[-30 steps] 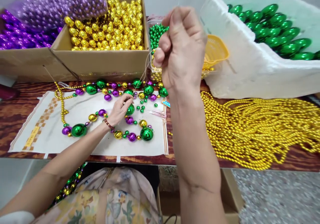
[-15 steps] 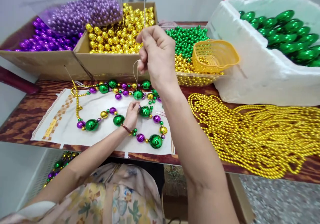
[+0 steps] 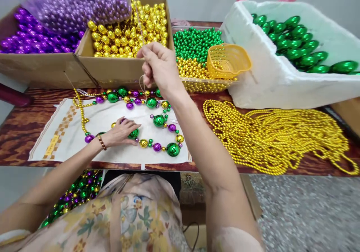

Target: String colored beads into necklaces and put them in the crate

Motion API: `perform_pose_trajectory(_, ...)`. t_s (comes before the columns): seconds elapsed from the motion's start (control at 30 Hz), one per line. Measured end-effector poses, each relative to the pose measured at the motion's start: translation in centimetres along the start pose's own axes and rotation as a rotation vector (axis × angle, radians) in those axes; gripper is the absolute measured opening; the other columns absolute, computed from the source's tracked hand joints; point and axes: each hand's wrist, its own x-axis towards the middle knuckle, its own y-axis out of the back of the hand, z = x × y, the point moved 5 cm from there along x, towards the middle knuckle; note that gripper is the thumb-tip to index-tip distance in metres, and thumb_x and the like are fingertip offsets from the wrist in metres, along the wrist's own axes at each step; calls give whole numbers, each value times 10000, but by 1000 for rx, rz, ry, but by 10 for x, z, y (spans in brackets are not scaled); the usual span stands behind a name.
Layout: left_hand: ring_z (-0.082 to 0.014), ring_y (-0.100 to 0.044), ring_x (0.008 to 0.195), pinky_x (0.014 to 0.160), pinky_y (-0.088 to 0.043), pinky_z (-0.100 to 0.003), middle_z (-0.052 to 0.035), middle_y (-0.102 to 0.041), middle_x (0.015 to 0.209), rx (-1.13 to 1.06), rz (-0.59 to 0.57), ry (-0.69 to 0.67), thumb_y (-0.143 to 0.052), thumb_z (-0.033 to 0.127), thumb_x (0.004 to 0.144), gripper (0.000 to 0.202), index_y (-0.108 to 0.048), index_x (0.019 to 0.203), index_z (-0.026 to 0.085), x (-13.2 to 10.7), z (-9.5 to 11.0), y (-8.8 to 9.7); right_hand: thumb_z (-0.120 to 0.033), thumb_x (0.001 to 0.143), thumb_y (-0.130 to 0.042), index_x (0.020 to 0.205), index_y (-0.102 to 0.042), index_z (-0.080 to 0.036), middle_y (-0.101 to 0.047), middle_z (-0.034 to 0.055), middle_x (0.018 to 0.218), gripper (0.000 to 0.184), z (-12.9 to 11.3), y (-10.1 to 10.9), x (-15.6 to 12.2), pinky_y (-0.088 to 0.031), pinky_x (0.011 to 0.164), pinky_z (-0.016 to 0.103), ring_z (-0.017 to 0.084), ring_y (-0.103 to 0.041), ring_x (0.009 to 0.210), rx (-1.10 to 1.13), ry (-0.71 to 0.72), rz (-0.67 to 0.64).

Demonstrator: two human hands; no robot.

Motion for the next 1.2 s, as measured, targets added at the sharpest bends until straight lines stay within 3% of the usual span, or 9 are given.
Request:
perform_pose_trajectory(0.13, -326, -567, 1116, 1056, -280, -538, -162, -646, 1184, 111, 6, 10, -677, 529, 834, 727, -464, 1427, 167, -6, 15, -3, -416, 882, -692, 774, -577, -235, -444, -92, 494, 240, 6, -6, -5, -322, 335, 199, 66, -410, 352, 19, -24, -34)
perform_pose_trajectory(0.27, -314, -595, 1028, 962, -333, -478, -153, -657, 1073, 129, 44, 69, -560, 570, 900, 642, -494, 1378, 147, -15, 28, -3, -458, 891, -677, 790, -573, -218, -438, -95, 501, 280, 5, -11, -13, -326, 333, 184, 54, -416, 350, 42, -21, -87)
perform_pose_trajectory(0.5, -305, -599, 1021, 904, -348, -446, -169, -633, 1140, 108, 63, 184, -493, 560, 942, 610, -475, 1382, 137, -30, 43, -10, -510, 869, -692, 819, -571, -210, -443, -94, 513, 327, 9, -17, -20, -354, 350, 153, 42, -454, 376, 29, -99, -129)
perform_pose_trajectory(0.67, -300, -593, 1020, 864, -360, -428, -169, -623, 1159, 90, -1, 167, -521, 532, 939, 616, -457, 1395, 123, -35, 49, -10, -490, 874, -690, 816, -587, -202, -432, -93, 516, 311, 14, -17, -25, -372, 356, 164, 44, -433, 378, 122, -78, -180)
perform_pose_trajectory(0.8, -314, -572, 1027, 878, -371, -456, -161, -625, 1167, 96, -19, 169, -545, 546, 919, 603, -491, 1357, 135, -35, 62, -7, -559, 818, -721, 823, -588, -219, -423, -93, 520, 365, 20, -19, -34, -365, 349, 173, 51, -420, 385, 152, -135, -229)
perform_pose_trajectory(0.87, -321, -548, 1082, 901, -375, -461, -165, -609, 1227, 85, 18, 164, -561, 531, 915, 567, -508, 1330, 149, -30, 75, -3, -569, 816, -718, 833, -591, -220, -422, -92, 526, 372, 21, -21, -38, -366, 350, 174, 50, -413, 390, 164, -153, -259)
perform_pose_trajectory(1.0, -294, -549, 1090, 884, -424, -418, -156, -595, 1255, 15, 31, 9, -604, 423, 916, 528, -484, 1350, 147, 0, 117, -6, -547, 831, -711, 838, -587, -214, -422, -95, 523, 356, 21, -22, -44, -371, 358, 171, 45, -408, 390, 168, -155, -275)
perform_pose_trajectory(1.1, -275, -585, 995, 813, -460, -406, -144, -621, 1161, 20, 9, -7, -536, 268, 954, 453, -453, 1378, 133, 28, 142, -20, -523, 852, -700, 843, -583, -205, -433, -93, 531, 338, 20, -18, -46, -361, 358, 165, 38, -420, 388, 160, -153, -276)
perform_pose_trajectory(1.2, -257, -597, 951, 777, -475, -387, -121, -632, 1026, 12, 14, 3, -385, 148, 989, 294, -541, 1236, 117, 52, 155, -35, -488, 874, -692, 855, -581, -195, -425, -93, 537, 314, 20, -10, -48, -356, 361, 157, 32, -420, 393, 162, -149, -273)
